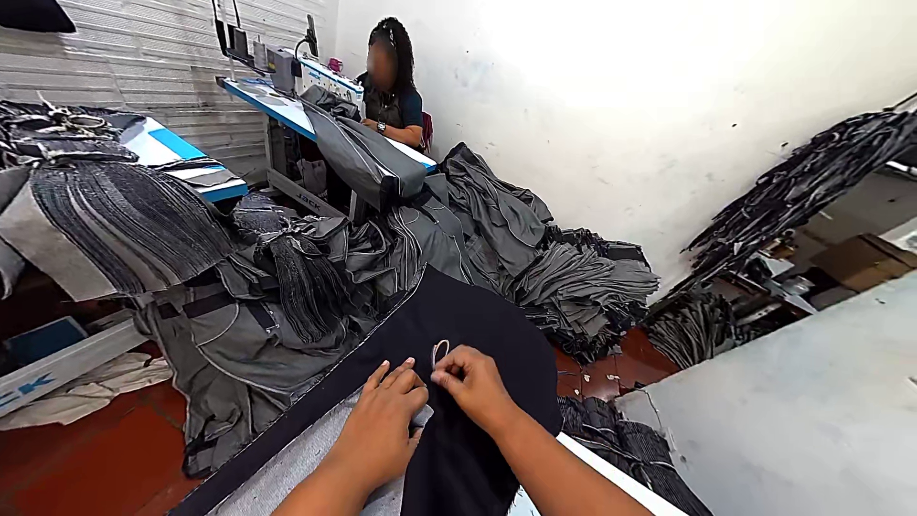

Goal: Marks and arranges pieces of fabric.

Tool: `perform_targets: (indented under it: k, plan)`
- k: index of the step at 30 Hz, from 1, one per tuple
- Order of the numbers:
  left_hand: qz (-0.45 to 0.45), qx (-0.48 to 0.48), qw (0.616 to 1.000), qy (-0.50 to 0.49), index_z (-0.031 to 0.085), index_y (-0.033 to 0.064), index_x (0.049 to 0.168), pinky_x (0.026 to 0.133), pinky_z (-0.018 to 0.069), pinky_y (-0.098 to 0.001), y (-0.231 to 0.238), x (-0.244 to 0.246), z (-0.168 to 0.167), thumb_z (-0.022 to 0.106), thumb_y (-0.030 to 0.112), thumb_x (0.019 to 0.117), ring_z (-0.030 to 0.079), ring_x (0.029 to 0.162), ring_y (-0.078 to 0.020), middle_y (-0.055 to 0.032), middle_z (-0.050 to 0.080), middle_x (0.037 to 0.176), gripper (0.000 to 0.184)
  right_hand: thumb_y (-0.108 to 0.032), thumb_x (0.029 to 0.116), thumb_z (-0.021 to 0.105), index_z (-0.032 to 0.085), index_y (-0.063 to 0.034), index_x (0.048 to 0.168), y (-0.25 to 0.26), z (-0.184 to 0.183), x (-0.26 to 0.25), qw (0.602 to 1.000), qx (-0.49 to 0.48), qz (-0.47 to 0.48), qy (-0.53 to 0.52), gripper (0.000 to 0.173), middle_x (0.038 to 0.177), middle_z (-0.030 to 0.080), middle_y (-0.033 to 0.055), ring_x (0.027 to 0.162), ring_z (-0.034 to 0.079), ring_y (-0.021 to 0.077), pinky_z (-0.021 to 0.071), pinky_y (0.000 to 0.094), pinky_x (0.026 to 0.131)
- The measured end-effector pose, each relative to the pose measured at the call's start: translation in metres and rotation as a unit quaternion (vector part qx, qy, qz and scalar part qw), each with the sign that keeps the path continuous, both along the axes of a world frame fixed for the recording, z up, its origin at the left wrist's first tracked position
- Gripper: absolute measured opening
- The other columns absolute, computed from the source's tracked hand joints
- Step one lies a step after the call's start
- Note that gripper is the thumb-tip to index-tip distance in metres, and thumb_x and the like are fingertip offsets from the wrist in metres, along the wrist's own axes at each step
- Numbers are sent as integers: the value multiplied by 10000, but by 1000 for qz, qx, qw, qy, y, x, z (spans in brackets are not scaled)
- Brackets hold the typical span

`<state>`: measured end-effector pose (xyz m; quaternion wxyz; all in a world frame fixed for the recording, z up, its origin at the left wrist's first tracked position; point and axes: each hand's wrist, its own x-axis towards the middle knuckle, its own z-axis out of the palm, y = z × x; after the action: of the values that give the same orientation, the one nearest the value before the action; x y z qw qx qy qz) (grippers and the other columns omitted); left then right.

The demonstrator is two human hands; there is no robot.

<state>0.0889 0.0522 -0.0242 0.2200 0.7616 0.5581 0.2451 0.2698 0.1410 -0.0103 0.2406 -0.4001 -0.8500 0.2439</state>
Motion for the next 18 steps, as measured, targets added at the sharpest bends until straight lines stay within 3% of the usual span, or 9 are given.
perform_targets:
  k: [2, 8, 13, 14, 16, 18]
  plan:
    - [2, 14, 1000, -4, 708, 13, 1039, 1240, 203, -575, 0, -1, -2, 610, 147, 882, 411, 1480, -342, -154, 650, 1337, 229, -160, 933, 679, 755, 10, 959, -8, 1, 7, 999, 8, 34, -11, 187, 925, 724, 136, 877, 668, 213, 536, 335, 850]
    - [5, 3, 1000, 1, 710, 17, 1050, 1247, 196, -559, 0, 0, -1, 603, 142, 898, 402, 1488, -324, -135, 646, 1354, 224, -150, 933, 703, 754, 23, 980, 15, 4, -5, 998, -19, -62, 2, 185, 932, 716, 137, 868, 674, 202, 550, 353, 838]
    - [7, 23, 999, -40, 734, 16, 1054, 1243, 215, -554, 1, -6, -4, 604, 125, 880, 449, 1458, -326, -136, 684, 1299, 243, -147, 916, 699, 731, 7, 958, 1, 1, 22, 992, -98, -4, 79, 163, 879, 695, 40, 764, 633, 40, 541, 224, 740]
    - [8, 18, 999, -51, 738, 11, 1064, 1246, 208, -549, 1, -7, -4, 593, 109, 883, 447, 1459, -325, -139, 687, 1296, 253, -135, 914, 699, 732, 21, 952, -5, 0, 25, 994, -86, 22, 70, 164, 885, 698, 58, 773, 633, 57, 537, 232, 742]
    - [7, 18, 998, -61, 743, 8, 1057, 1252, 198, -535, 2, -8, -4, 552, 105, 891, 447, 1461, -314, -133, 695, 1288, 271, -111, 913, 703, 746, 41, 924, -19, -2, 23, 995, -19, 93, 18, 158, 909, 728, 137, 870, 685, 187, 553, 325, 835]
    - [11, 62, 995, -74, 760, 12, 986, 1229, 244, -556, 1, -8, -10, 509, 142, 880, 500, 1421, -325, -124, 727, 1224, 302, -131, 926, 696, 758, 23, 922, -17, -1, 22, 995, 40, 84, -34, 166, 927, 744, 152, 927, 711, 264, 561, 407, 894]
